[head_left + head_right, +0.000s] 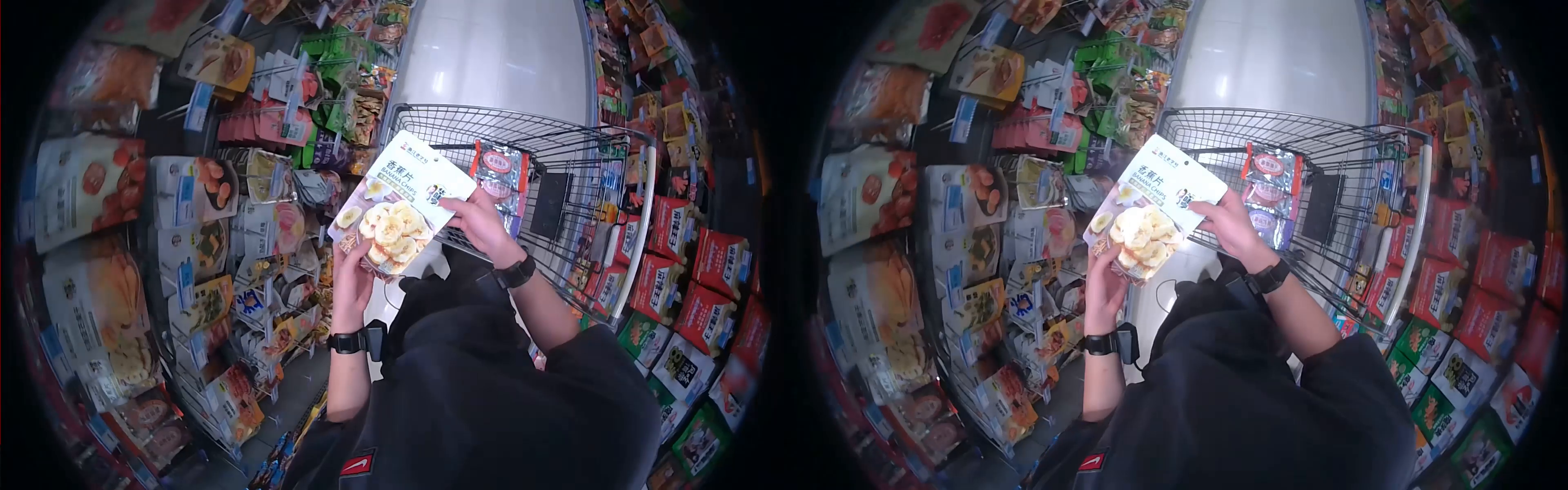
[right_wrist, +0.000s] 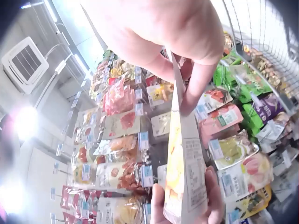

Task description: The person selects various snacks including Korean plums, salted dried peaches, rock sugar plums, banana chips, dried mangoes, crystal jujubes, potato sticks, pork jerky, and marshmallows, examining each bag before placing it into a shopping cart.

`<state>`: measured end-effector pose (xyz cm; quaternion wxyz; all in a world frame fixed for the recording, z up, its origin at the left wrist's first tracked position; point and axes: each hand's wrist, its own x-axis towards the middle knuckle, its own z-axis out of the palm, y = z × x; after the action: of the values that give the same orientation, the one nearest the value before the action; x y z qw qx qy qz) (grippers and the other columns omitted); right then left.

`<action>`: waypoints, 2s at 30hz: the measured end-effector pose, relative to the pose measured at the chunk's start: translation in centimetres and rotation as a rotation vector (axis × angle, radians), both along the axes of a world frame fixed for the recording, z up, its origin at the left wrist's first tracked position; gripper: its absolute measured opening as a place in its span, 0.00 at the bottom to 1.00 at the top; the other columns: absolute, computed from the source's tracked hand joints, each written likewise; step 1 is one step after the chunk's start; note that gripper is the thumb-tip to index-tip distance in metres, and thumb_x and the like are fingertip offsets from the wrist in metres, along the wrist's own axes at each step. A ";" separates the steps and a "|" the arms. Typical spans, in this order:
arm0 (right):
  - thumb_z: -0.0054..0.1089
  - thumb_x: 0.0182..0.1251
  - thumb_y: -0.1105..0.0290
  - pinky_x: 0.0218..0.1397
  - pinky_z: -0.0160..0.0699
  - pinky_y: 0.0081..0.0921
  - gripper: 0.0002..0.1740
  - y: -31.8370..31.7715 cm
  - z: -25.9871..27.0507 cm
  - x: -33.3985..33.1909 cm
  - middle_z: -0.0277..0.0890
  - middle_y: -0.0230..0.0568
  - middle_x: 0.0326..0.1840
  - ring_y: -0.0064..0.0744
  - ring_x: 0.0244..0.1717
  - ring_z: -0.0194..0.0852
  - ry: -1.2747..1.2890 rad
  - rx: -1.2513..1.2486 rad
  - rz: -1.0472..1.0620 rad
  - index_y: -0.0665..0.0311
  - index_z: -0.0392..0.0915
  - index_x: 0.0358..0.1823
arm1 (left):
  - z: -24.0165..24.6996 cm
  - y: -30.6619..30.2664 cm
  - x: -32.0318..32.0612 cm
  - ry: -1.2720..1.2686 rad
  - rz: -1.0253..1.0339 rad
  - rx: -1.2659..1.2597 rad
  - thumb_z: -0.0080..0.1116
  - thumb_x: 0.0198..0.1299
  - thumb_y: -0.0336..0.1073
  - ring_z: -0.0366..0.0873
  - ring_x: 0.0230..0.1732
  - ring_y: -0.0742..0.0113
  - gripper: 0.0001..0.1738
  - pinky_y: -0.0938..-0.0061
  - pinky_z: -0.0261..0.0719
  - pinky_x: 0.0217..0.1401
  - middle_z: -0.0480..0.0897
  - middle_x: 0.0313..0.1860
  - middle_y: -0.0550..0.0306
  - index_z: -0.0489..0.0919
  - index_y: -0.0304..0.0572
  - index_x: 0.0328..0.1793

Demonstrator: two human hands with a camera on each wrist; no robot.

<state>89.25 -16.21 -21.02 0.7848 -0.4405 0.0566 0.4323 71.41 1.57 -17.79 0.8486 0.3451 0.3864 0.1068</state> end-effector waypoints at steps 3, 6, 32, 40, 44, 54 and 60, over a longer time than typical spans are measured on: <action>0.57 0.68 0.76 0.56 0.83 0.29 0.18 -3.3 -5.9 4.5 0.79 0.43 0.53 0.33 0.54 0.80 0.098 -0.004 -0.016 0.71 0.72 0.58 | -2.5 0.5 4.6 0.069 -0.097 0.033 0.58 0.60 0.25 0.72 0.65 0.60 0.35 0.64 0.72 0.66 0.72 0.66 0.53 0.60 0.45 0.73; 0.57 0.70 0.72 0.51 0.84 0.22 0.15 -5.8 -10.2 7.8 0.81 0.40 0.50 0.27 0.50 0.82 0.086 -0.097 0.041 0.68 0.76 0.56 | -4.3 0.5 8.7 0.164 -0.261 0.098 0.55 0.59 0.22 0.73 0.65 0.58 0.33 0.64 0.73 0.66 0.74 0.65 0.50 0.62 0.42 0.72; 0.57 0.66 0.74 0.41 0.87 0.28 0.18 -7.7 -43.6 4.1 0.83 0.44 0.43 0.30 0.41 0.84 0.182 -0.703 0.352 0.76 0.76 0.55 | -42.1 2.8 18.2 0.772 -0.745 0.491 0.61 0.63 0.39 0.77 0.38 0.71 0.15 0.74 0.75 0.44 0.83 0.40 0.56 0.78 0.35 0.49; 0.54 0.64 0.75 0.40 0.81 0.32 0.22 -7.8 -50.5 -0.6 0.83 0.45 0.43 0.34 0.44 0.82 -0.190 -0.742 0.452 0.65 0.74 0.60 | -44.9 2.0 17.6 0.923 -0.918 0.560 0.62 0.58 0.42 0.81 0.47 0.63 0.26 0.72 0.75 0.52 0.84 0.48 0.48 0.77 0.31 0.57; 0.55 0.60 0.71 0.38 0.79 0.35 0.19 -7.1 -48.4 1.5 0.82 0.48 0.35 0.38 0.38 0.82 -0.282 -0.909 0.658 0.66 0.78 0.53 | -48.2 2.5 15.3 0.889 -0.979 0.546 0.61 0.56 0.40 0.79 0.54 0.60 0.29 0.71 0.73 0.59 0.82 0.54 0.45 0.75 0.26 0.60; 0.59 0.53 0.68 0.34 0.78 0.36 0.12 -8.0 -50.3 0.5 0.80 0.51 0.24 0.43 0.27 0.82 -0.462 -1.039 0.713 0.71 0.82 0.32 | -37.7 1.3 20.3 0.776 -0.905 0.334 0.60 0.57 0.43 0.65 0.72 0.50 0.42 0.68 0.63 0.71 0.67 0.71 0.33 0.61 0.23 0.73; 0.59 0.63 0.64 0.30 0.79 0.25 0.14 -6.5 -42.7 6.1 0.83 0.38 0.29 0.26 0.30 0.81 -0.288 -0.740 0.929 0.70 0.84 0.37 | -29.9 3.1 19.5 0.622 -0.610 0.466 0.58 0.64 0.39 0.78 0.55 0.63 0.30 0.71 0.73 0.59 0.82 0.54 0.41 0.71 0.29 0.68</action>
<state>95.36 -22.68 -63.71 0.3089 -0.7165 -0.1016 0.6172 90.95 4.66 -47.70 0.5860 0.6386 0.4685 -0.1712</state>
